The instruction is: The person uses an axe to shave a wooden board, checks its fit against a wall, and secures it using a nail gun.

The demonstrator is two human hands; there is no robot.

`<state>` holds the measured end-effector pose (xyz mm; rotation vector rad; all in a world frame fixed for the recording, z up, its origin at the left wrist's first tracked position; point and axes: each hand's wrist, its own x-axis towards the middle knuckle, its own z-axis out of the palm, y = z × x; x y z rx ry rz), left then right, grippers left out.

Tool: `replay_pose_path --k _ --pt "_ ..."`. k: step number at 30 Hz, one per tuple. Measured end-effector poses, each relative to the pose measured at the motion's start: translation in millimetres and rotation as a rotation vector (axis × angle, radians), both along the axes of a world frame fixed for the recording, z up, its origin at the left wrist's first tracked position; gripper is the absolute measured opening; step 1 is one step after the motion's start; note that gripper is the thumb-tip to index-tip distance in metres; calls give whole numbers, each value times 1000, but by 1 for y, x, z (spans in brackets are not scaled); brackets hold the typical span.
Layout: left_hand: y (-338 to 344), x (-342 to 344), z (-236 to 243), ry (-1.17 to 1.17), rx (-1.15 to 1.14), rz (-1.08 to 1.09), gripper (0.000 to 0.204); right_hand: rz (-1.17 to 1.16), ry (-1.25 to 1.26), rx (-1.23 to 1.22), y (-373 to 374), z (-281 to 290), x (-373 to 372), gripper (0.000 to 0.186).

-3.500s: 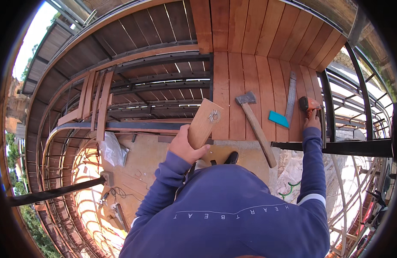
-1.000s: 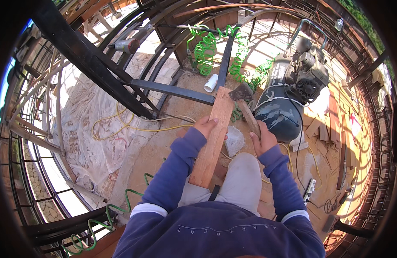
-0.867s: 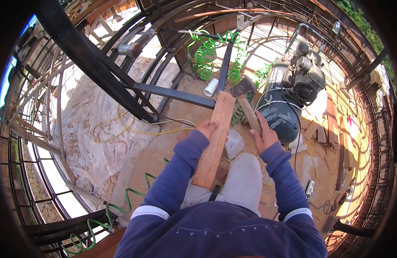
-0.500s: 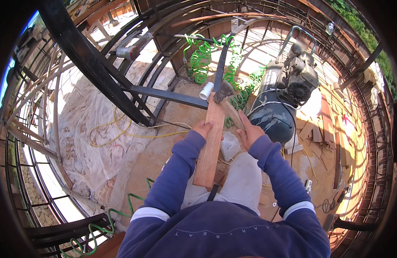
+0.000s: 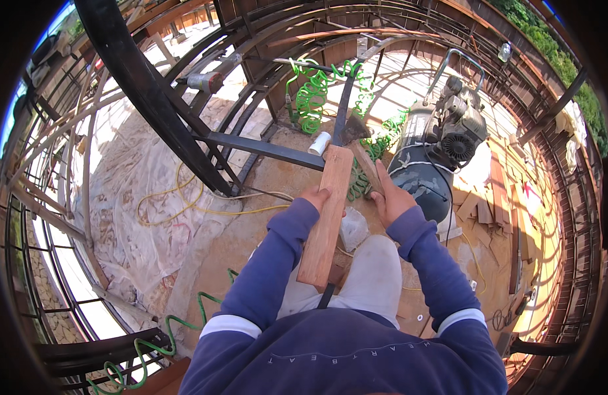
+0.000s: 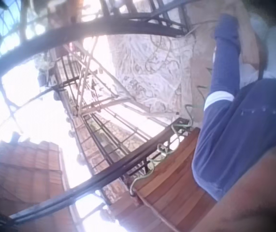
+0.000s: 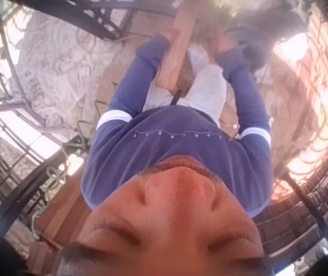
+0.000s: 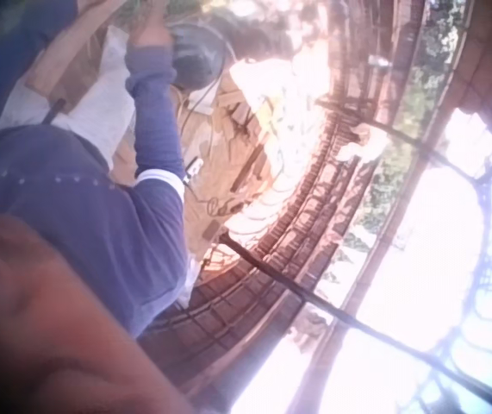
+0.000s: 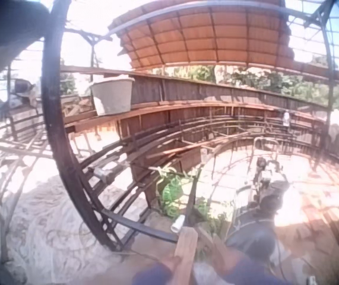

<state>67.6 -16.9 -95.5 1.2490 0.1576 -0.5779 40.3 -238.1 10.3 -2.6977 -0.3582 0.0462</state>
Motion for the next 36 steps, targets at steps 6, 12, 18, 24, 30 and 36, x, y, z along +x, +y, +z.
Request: replay_pose_path --k 6,12,18,24,30,36 --pt "1 1 -1 31 -5 19 40 29 -284 114 4 -11 -12 71" --pt "0 -2 5 -28 26 -36 41 49 13 -70 -9 3 0 71" --pt "7 20 -35 -109 93 -79 42 93 138 -160 -1 -18 8 72" --pt "15 -8 0 75 -590 -143 53 -82 -71 440 -14 -44 -24 68" --pt "1 -39 67 -439 390 31 63 -317 46 746 -29 -33 -65 64" --pt "3 -39 103 -879 1306 171 80 -320 28 661 -39 -39 -74 67"
